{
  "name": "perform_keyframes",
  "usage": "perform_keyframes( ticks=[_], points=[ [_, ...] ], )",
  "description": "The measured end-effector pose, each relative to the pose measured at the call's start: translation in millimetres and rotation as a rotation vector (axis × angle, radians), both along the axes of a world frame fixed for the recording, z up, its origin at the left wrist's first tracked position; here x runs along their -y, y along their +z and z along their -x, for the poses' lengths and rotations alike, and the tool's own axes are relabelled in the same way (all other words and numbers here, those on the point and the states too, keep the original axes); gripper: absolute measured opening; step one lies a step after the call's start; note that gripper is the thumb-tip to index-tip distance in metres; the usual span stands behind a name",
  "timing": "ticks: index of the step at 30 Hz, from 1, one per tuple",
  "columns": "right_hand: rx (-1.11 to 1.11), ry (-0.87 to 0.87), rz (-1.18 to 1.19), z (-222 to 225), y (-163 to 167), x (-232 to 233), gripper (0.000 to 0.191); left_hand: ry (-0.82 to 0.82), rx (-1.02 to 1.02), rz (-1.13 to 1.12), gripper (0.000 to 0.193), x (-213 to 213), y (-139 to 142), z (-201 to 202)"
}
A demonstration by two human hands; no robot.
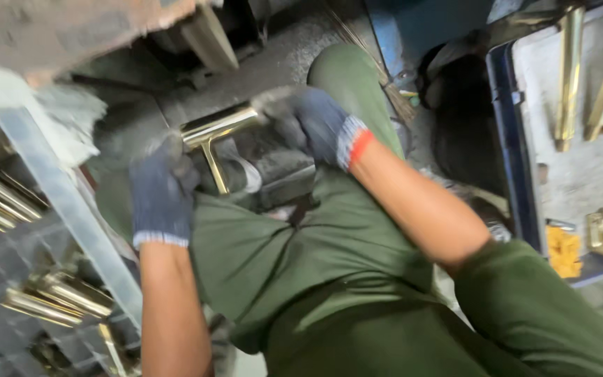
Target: The person assembles various brass faucet components by inserting threaded pipes and spouts into the main faucet body and tightening them by hand while wearing gloves.
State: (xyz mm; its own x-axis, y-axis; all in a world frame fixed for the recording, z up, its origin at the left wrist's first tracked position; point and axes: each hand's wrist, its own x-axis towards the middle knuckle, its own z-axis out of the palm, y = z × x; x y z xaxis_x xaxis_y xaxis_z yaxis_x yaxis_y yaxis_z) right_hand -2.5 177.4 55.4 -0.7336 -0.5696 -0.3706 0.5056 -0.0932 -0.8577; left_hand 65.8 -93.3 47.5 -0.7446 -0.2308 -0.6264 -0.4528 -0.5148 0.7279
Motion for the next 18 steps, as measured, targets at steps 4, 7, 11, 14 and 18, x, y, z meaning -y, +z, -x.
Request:
perform_keyframes(
  ticks=[4,7,11,14,18],
  points=[
    [0.206,-0.113,0.126,-64,44,-26,0.017,-0.157,-0.102,0.326,0.019,-28,60,-71],
    [0.1,-0.109,-0.012,-91,71,-42,0.024,-0.261,-0.297,0.493,0.041,-39,81,-105],
    [-0.044,-0.078,-0.09,-110,93,-54,0.027,-0.149,-0.349,0.232,0.041,-48,91,-125],
    [-0.024,-0.157,-0.04,-120,97,-58,0.027,-0.111,-0.361,0.046,0.039,-50,95,-129],
    [-0.122,-0.177,-0.042,-128,89,-64,0.024,-0.198,-0.371,0.09,0.042,-51,94,-131]
  ],
)
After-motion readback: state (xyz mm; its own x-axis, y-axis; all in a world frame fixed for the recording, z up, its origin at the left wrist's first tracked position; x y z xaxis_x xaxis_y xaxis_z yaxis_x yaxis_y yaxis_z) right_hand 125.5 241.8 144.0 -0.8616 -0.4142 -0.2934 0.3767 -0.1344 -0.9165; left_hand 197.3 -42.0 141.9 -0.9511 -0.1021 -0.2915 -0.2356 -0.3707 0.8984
